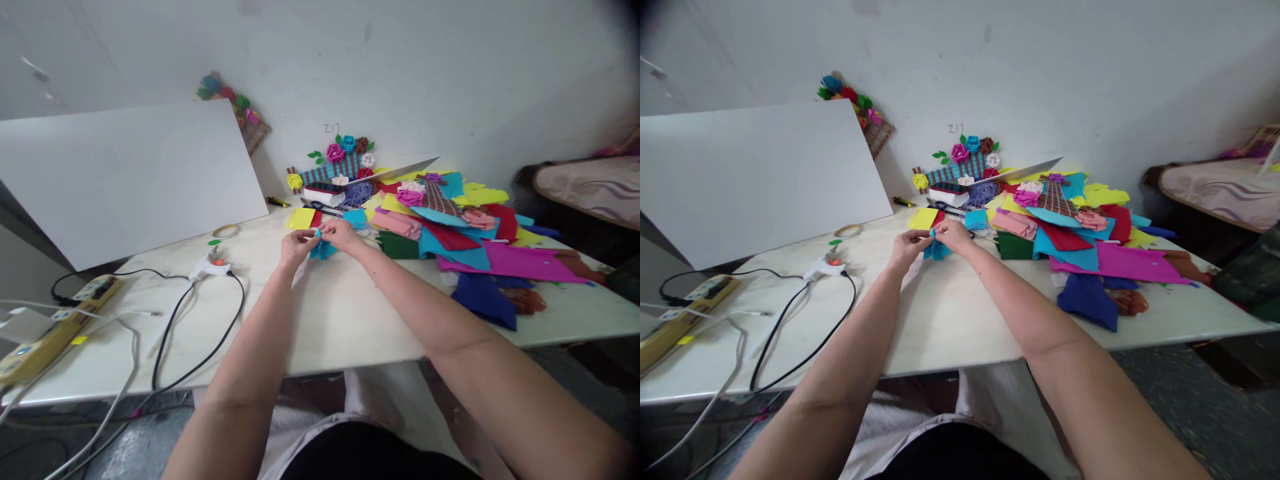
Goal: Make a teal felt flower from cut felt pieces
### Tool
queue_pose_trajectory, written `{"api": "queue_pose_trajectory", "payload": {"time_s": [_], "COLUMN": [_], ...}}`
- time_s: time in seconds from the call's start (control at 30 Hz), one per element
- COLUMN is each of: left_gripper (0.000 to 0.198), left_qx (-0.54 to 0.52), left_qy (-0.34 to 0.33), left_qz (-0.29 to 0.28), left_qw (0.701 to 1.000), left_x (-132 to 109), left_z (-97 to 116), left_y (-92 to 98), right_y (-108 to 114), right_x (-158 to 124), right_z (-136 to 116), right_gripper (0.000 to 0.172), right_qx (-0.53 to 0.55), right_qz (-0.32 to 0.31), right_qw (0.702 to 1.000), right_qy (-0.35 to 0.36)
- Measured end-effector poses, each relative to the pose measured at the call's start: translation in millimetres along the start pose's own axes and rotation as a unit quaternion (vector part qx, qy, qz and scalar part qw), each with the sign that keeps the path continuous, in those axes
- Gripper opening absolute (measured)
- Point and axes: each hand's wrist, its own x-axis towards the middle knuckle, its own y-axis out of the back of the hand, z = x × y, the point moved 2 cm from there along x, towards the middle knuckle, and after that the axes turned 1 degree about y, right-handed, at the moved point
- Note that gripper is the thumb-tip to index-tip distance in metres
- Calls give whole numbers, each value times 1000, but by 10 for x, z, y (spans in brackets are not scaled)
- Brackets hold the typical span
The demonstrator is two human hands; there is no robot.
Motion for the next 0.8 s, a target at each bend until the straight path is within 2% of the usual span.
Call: {"api": "queue_pose_trajectory", "payload": {"time_s": [0.17,0.37,0.8], "left_gripper": [33,28,28], "left_qx": [-46,-60,-60], "left_qy": [5,21,27], "left_qz": [-33,-21,-38], "left_qw": [998,998,997], "left_x": [-41,-56,-83], "left_z": [53,79,102], "left_y": [-19,-31,-22], "right_y": [0,-9,-6], "right_x": [-15,-14,-10], "right_z": [-17,-18,-18], "right_gripper": [9,10,12], "right_qx": [11,14,13], "right_qz": [-6,-10,-12], "right_qw": [1000,1000,1000], "right_qy": [0,11,13]}}
